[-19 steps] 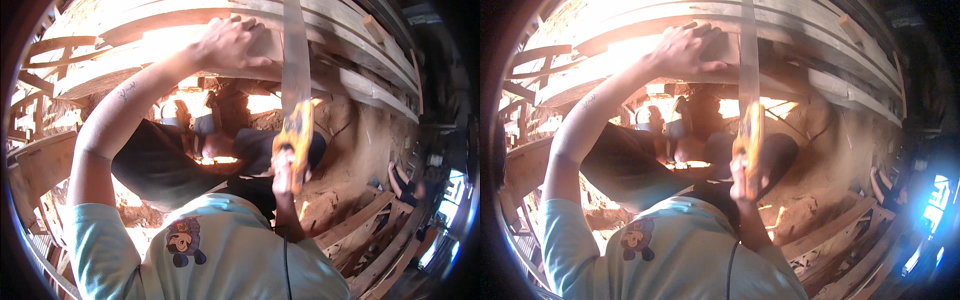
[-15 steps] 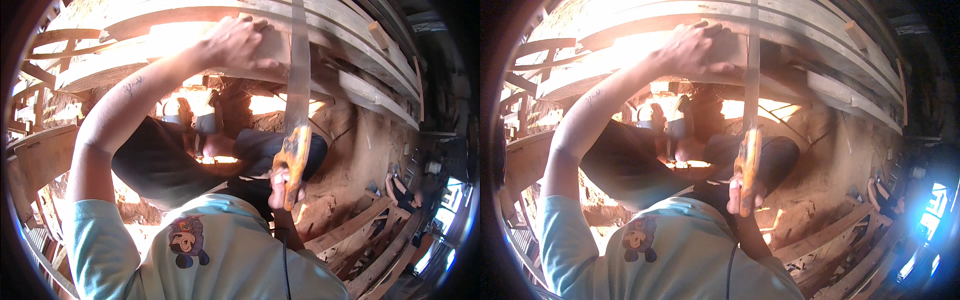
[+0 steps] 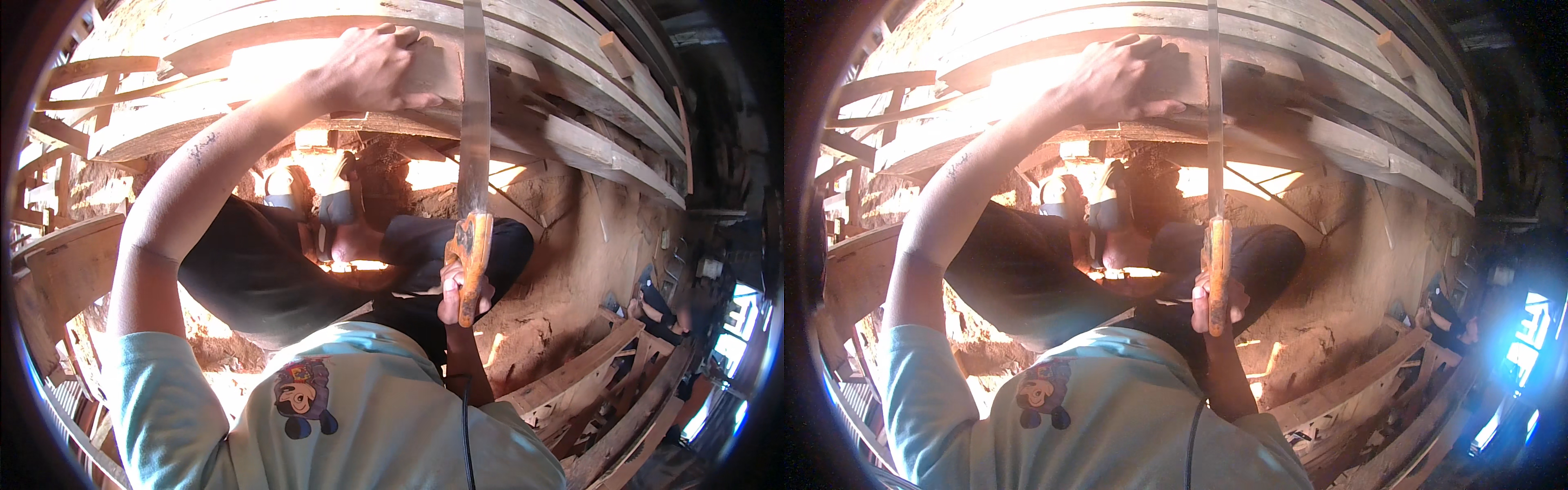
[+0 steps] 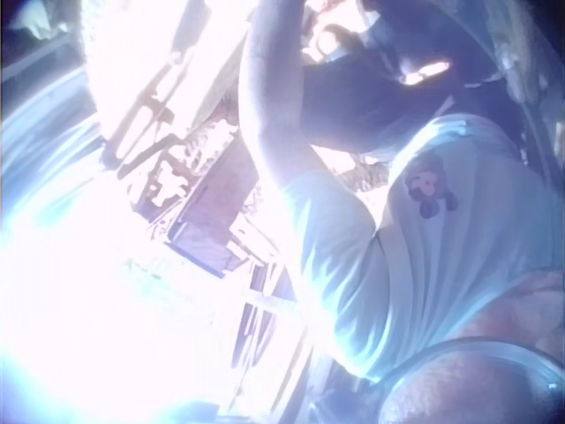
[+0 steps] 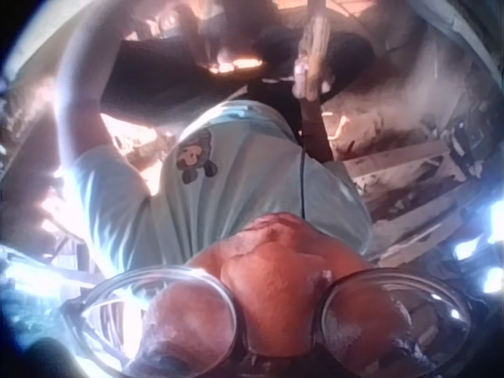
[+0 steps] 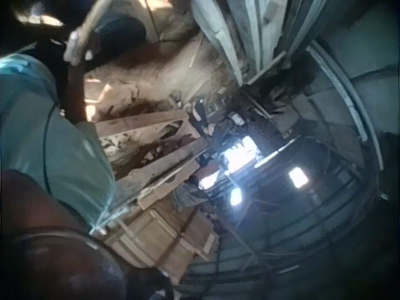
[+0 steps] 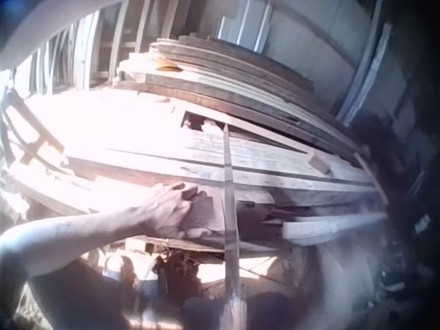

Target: The person uses a hand saw to cut a wooden plank positioned horizontally above them. They hold the plank steady with their left hand while sawing with their right hand. The cut progresses steadily through the plank.

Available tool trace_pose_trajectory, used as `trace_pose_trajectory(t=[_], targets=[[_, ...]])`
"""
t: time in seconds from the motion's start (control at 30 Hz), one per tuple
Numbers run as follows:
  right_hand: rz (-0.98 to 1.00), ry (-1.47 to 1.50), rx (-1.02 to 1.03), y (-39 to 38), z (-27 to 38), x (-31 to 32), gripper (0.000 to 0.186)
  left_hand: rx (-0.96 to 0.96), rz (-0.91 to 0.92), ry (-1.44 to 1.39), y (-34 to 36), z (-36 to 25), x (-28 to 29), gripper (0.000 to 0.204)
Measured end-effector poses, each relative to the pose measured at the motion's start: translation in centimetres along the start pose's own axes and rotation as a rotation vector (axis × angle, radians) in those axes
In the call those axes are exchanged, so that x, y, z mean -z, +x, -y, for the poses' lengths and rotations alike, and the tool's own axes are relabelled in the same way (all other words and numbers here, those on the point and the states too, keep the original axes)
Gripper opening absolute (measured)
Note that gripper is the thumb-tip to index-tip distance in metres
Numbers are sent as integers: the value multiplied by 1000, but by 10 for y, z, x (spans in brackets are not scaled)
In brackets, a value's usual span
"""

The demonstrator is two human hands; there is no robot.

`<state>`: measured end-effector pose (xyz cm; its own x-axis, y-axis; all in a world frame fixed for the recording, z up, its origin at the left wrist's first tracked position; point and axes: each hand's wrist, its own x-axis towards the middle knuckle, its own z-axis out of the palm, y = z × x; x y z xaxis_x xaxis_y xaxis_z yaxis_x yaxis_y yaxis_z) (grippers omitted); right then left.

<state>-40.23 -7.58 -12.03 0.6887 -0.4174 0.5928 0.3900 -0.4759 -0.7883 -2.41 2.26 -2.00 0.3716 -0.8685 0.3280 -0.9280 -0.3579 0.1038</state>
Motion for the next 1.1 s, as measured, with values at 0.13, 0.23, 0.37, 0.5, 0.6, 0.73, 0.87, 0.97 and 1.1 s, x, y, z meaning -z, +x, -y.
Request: trace_pose_trajectory(t=[0.13,0.23,0.37,0.5,0.6,0.73,0.87,0.97,1.1], targets=[[-36,-327,85,3,4,6,7,14,153,-115,6,-5,7,95],[59,-554,109,67,31,-8,8,-2,76,-42,-2,-14,0,94],[0,-422,-2,40,38,2,9,48,111,-93,4,-15,8,97],[17,-460,-86,-25,55,29,10,60,138,-71,6,-12,10,94],[39,-554,-114,8,34,11,8,-16,56,-79,5,-9,5,91],[141,-618,52,87,26,-14,9,67,78,-70,4,-9,1,93],[-5,-297,-175,30,62,8,9,36,-75,-69,2,-1,-12,101],[-69,-155,-232,28,71,15,8,50,111,-104,8,-11,3,101],[43,-461,103,114,29,-11,6,-46,-48,-18,-4,-23,-11,95]])
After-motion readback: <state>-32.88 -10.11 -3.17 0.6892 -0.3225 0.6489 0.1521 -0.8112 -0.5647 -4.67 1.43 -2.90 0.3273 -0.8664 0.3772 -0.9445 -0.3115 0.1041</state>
